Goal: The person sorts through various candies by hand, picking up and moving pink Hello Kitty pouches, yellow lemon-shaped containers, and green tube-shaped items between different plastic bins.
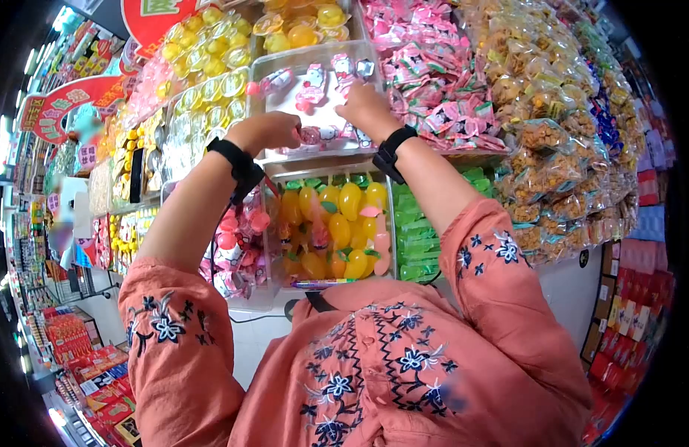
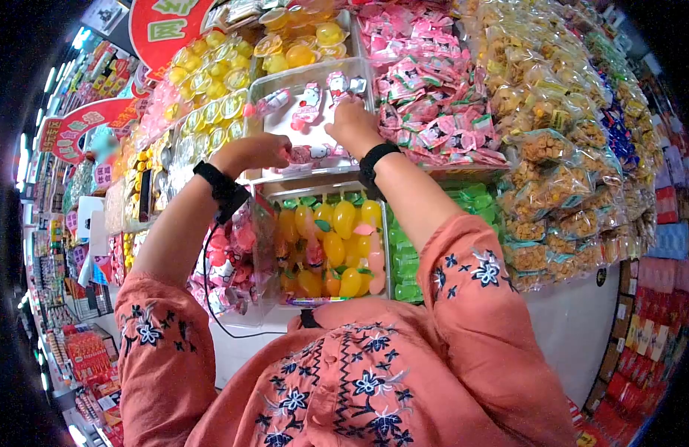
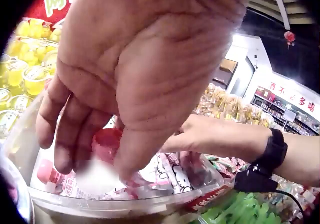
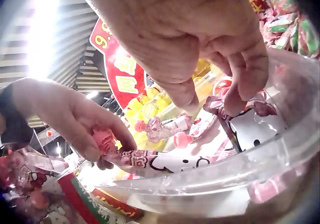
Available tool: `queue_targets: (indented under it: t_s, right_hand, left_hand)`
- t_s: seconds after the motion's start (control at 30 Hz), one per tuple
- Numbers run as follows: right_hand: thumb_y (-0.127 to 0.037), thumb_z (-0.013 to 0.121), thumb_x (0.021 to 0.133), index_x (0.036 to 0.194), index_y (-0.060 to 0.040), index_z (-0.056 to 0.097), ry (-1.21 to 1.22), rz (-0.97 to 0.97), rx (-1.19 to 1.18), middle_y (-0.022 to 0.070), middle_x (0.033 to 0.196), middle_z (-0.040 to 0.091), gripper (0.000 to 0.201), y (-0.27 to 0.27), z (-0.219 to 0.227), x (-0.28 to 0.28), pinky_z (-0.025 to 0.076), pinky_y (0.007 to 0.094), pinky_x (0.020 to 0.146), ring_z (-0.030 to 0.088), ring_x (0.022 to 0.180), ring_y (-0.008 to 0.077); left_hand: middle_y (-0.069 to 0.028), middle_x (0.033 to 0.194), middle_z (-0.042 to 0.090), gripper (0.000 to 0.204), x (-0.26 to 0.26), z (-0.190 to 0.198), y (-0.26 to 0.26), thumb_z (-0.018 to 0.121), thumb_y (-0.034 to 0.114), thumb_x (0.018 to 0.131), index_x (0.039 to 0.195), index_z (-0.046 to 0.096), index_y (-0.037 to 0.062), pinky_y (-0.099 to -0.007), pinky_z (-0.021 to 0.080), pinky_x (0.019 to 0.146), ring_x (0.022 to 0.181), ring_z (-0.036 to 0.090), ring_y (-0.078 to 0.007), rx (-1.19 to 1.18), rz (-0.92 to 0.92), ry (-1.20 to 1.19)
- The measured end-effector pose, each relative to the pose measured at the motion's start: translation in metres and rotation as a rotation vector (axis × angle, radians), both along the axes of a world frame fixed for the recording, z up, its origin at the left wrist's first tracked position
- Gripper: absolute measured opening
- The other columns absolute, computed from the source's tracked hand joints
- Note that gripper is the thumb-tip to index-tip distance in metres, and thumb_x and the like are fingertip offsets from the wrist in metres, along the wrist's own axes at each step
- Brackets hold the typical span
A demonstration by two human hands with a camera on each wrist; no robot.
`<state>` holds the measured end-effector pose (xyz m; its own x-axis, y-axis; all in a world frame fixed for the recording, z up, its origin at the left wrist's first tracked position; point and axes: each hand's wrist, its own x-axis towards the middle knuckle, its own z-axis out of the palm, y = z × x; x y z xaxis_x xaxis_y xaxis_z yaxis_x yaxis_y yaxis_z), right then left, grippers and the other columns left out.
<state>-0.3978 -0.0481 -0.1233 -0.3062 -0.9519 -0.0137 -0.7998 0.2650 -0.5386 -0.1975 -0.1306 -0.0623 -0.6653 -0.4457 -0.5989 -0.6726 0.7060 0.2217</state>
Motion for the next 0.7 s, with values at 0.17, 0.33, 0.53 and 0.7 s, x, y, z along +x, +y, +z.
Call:
queue_targets:
  t_s: [0.17, 0.33, 0.53, 0.7]
  right_hand:
    - [-0.027, 0.071, 0.077, 0.117, 0.0024, 0.054, -0.015, 0.050, -0.037, 0.0309, 0.118, 0.057, 0.053, 0.003, -0.002, 0.002, 0.053, 0.0480, 0.088, 0.063, 0.104, 0.0418]
    - [-0.023, 0.071, 0.076, 0.118, 0.0056, 0.049, -0.027, 0.126, -0.043, 0.0296, 0.105, 0.064, 0.055, 0.000, -0.014, 0.010, 0.054, 0.0482, 0.086, 0.064, 0.101, 0.0433]
    - [-0.023, 0.067, 0.077, 0.122, 0.0040, 0.048, 0.103, 0.178, 0.051, 0.0292, 0.108, 0.065, 0.055, -0.006, -0.042, -0.002, 0.053, 0.0487, 0.088, 0.065, 0.102, 0.0435]
    - [-0.026, 0.063, 0.078, 0.130, 0.0072, 0.045, 0.017, 0.151, 0.071, 0.0301, 0.115, 0.064, 0.064, -0.006, -0.025, -0.007, 0.050, 0.0484, 0.092, 0.063, 0.110, 0.0412]
  left_hand:
    - [-0.0163, 0.084, 0.070, 0.027, -0.001, 0.006, 0.002, 0.061, 0.023, 0.087, 0.106, 0.066, 0.0039, -0.0398, 0.053, 0.069, 0.075, 0.069, -0.0284, -0.157, -0.039, 0.261]
    - [-0.0161, 0.088, 0.070, 0.024, 0.014, 0.058, 0.013, 0.063, 0.021, 0.087, 0.106, 0.065, 0.0063, -0.0389, 0.053, 0.074, 0.081, 0.068, -0.0294, -0.187, 0.049, 0.399]
    - [-0.0064, 0.087, 0.065, 0.026, 0.086, 0.147, 0.061, 0.063, 0.024, 0.093, 0.111, 0.063, 0.0058, -0.0303, 0.051, 0.070, 0.078, 0.062, -0.0148, -0.223, 0.280, 0.529]
    - [-0.0022, 0.086, 0.063, 0.028, 0.167, 0.175, 0.109, 0.063, 0.028, 0.092, 0.109, 0.064, 0.0050, -0.0264, 0.050, 0.065, 0.076, 0.061, -0.0090, -0.197, 0.683, 0.691]
